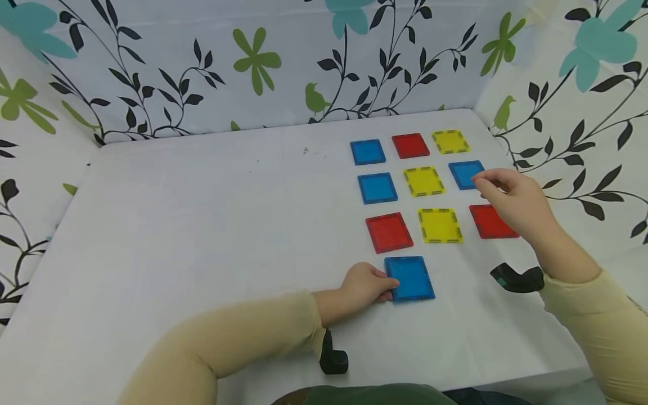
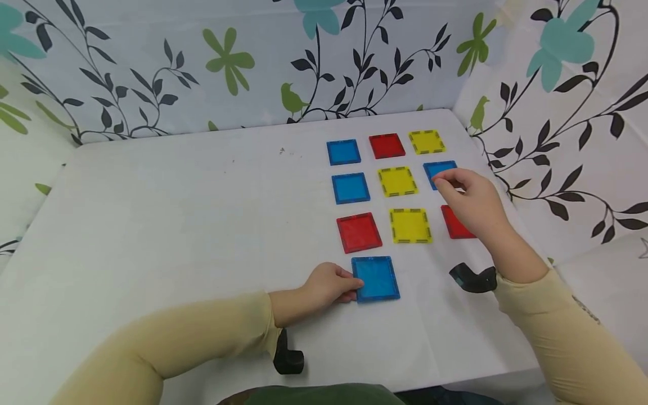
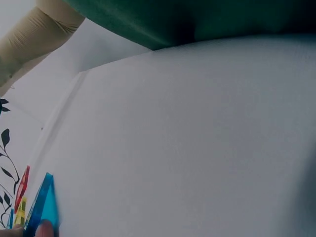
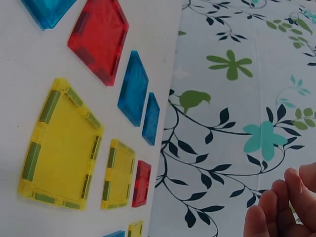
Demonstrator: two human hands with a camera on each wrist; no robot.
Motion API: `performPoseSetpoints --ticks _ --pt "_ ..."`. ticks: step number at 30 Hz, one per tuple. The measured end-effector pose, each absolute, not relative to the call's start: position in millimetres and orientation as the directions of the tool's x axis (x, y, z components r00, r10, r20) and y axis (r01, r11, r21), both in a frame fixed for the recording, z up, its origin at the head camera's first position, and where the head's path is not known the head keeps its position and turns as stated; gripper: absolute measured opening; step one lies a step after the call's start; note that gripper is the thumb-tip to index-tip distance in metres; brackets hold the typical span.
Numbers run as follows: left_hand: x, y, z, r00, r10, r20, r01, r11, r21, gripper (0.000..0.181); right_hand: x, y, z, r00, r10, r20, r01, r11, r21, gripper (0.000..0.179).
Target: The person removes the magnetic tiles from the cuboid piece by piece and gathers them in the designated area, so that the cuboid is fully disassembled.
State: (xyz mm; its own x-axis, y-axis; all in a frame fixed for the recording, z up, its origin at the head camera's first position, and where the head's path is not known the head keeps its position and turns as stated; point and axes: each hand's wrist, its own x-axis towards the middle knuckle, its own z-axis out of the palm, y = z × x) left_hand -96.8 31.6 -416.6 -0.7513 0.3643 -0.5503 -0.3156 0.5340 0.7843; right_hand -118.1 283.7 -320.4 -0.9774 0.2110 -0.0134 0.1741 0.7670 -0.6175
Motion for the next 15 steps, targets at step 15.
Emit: performPoseSetpoints --ticks 15 --pt "-104.5 26.9 -405.1 -0.653 0.417 -0.632 -0.315 0.609 0.728 0.028 -117.8 276.5 -321.8 -0.984 0.178 0.009 0.135 0.776 -0.617 0.047"
